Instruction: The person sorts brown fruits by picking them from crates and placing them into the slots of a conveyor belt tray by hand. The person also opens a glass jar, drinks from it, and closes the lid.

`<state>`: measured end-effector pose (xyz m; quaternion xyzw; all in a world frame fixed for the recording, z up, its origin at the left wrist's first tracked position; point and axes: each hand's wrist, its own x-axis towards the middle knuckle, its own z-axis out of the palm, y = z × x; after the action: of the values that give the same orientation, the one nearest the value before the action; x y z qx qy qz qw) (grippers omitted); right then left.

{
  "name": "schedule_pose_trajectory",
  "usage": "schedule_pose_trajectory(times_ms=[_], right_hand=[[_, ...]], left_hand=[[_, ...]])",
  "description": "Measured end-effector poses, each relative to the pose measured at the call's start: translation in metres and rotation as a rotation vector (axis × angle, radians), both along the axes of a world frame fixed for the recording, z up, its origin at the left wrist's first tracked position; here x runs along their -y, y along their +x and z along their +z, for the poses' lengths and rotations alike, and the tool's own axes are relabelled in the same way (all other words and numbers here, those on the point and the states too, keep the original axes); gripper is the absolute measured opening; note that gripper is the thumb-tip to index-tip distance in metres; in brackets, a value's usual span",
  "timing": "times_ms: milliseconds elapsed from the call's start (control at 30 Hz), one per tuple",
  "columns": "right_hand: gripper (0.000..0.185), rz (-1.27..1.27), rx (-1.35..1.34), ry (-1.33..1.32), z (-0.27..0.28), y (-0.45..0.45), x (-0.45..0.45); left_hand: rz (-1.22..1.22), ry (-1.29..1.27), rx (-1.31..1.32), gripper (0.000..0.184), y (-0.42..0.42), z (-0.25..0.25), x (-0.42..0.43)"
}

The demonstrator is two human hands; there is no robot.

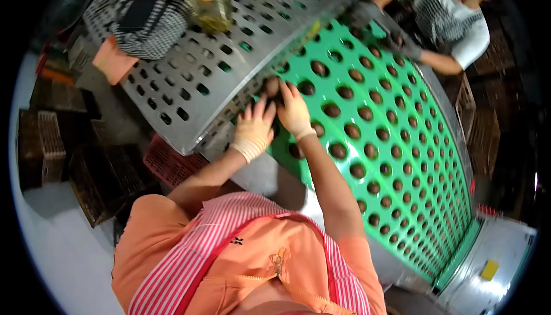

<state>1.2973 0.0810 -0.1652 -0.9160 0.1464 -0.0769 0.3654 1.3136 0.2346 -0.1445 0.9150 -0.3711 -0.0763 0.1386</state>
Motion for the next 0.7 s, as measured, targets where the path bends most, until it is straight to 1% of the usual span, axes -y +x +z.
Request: schedule_pose_trajectory(times_ms=[33, 67, 100, 133, 200, 233, 267, 300, 333, 367, 400, 433, 467, 500, 533, 600, 633, 667, 700], right_hand=[[0.059, 0.047, -0.061, -0.092, 0.004, -0.003, 0.001], [0.059, 0.085, -0.123, -0.186, 0.007, -0.011, 0.003], [0.053, 0.174, -0.09, -0.217, 0.015, -0.019, 0.007], [0.048, 0.259, -0.06, -0.247, 0.024, -0.025, 0.011], [0.034, 0.174, 0.029, -0.298, 0.038, -0.029, 0.014], [0.026, 0.106, 0.074, -0.292, 0.057, -0.027, 0.016], [0.027, 0.032, 0.088, -0.09, 0.072, -0.021, 0.02], [0.033, -0.009, 0.183, 0.091, 0.092, -0.012, 0.016], [0.043, -0.018, 0.245, 0.193, 0.115, 0.003, 0.009], [0.052, -0.024, 0.309, 0.294, 0.138, 0.018, 0.001], [0.064, 0.01, 0.352, 0.304, 0.145, 0.041, -0.006], [0.076, 0.046, 0.395, 0.315, 0.151, 0.064, -0.013], [0.088, 0.091, 0.468, 0.305, 0.147, 0.092, -0.019], [0.094, 0.105, 0.439, 0.365, 0.153, 0.112, -0.028], [0.101, 0.115, 0.413, 0.422, 0.158, 0.131, -0.038], [0.108, 0.152, 0.49, 0.643, 0.148, 0.171, -0.051], [0.109, 0.144, 0.412, 0.61, 0.159, 0.174, -0.053], [0.111, 0.141, 0.339, 0.575, 0.17, 0.176, -0.056], [0.11, 0.148, 0.338, 0.614, 0.172, 0.177, -0.059]], left_hand=[[-0.056, -0.015, -0.009, 0.078, -0.002, 0.006, -0.01], [-0.1, -0.028, -0.057, 0.073, -0.005, 0.031, -0.018], [-0.194, -0.22, -0.144, 0.068, -0.005, 0.048, -0.028], [-0.303, -0.493, -0.108, 0.066, -0.006, 0.071, -0.039], [-0.269, -0.51, 0.09, 0.069, 0.006, 0.13, -0.062], [-0.141, -0.65, 0.182, 0.066, 0.022, 0.143, -0.068], [-0.014, -0.793, 0.275, 0.062, 0.046, 0.155, -0.072], [0.078, -0.863, 0.353, 0.064, 0.075, 0.167, -0.073], [0.163, -0.935, 0.433, 0.065, 0.107, 0.181, -0.072], [0.131, -0.934, 0.515, 0.068, 0.143, 0.195, -0.071], [0.1, -0.93, 0.592, 0.071, 0.174, 0.207, -0.07], [0.019, -0.825, 0.479, 0.077, 0.194, 0.221, -0.068], [-0.063, -0.724, 0.373, 0.082, 0.213, 0.234, -0.065], [-0.131, -0.74, 0.292, 0.081, 0.232, 0.237, -0.057], [-0.203, -0.746, -0.055, 0.079, 0.235, 0.25, -0.051], [-0.339, -0.759, -0.149, 0.079, 0.255, 0.252, -0.045], [-0.311, -0.676, -0.26, 0.087, 0.26, 0.258, -0.044], [-0.33, -0.644, -0.325, 0.088, 0.266, 0.259, -0.045], [-0.354, -0.59, -0.275, 0.086, 0.266, 0.263, -0.046]])
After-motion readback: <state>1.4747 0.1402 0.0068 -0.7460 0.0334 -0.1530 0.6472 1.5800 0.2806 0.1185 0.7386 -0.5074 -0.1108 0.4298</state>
